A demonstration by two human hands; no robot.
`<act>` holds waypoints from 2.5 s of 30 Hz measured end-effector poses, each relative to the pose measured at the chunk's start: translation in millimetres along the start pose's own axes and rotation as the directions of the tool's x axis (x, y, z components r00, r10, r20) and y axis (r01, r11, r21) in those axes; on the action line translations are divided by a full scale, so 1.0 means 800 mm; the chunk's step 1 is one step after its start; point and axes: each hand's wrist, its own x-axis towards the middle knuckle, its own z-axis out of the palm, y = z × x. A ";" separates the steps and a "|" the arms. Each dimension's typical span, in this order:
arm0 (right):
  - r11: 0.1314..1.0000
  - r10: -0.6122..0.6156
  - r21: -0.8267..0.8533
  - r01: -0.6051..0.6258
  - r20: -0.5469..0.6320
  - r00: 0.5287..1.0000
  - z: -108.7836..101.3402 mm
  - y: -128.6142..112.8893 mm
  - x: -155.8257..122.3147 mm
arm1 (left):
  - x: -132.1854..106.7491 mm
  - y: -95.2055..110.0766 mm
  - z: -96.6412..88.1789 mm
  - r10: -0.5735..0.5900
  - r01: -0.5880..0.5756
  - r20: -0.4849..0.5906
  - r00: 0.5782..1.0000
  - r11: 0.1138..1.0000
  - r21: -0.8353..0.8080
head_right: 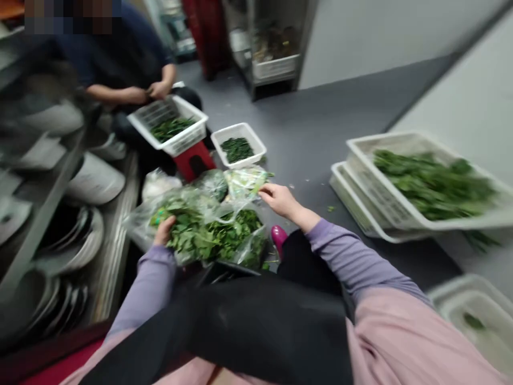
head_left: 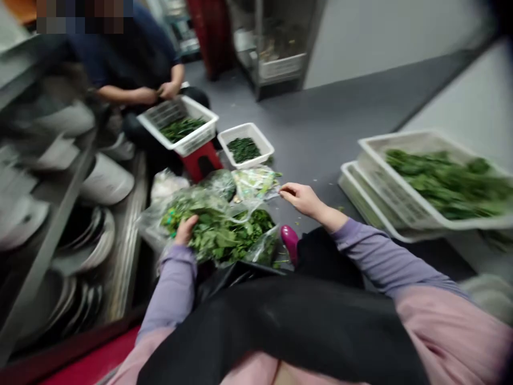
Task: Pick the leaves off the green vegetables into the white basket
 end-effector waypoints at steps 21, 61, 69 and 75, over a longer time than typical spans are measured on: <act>0.644 -0.117 0.709 -0.287 0.462 0.879 0.180 -0.206 -0.010 | -0.035 -0.013 -0.037 0.294 0.133 0.464 0.836 0.711 -0.691; 0.697 0.427 0.667 -0.263 -0.092 0.899 0.231 -0.187 0.010 | -0.043 -0.005 -0.005 0.252 0.044 0.309 0.917 0.706 -0.707; 0.531 0.149 0.786 -0.318 0.283 0.947 0.203 -0.208 -0.011 | -0.038 -0.007 -0.018 0.146 0.116 0.304 0.941 0.708 -0.697; 0.452 0.266 0.816 -0.359 0.261 0.928 0.199 -0.211 -0.012 | -0.036 -0.009 -0.010 0.129 0.120 0.308 0.943 0.730 -0.673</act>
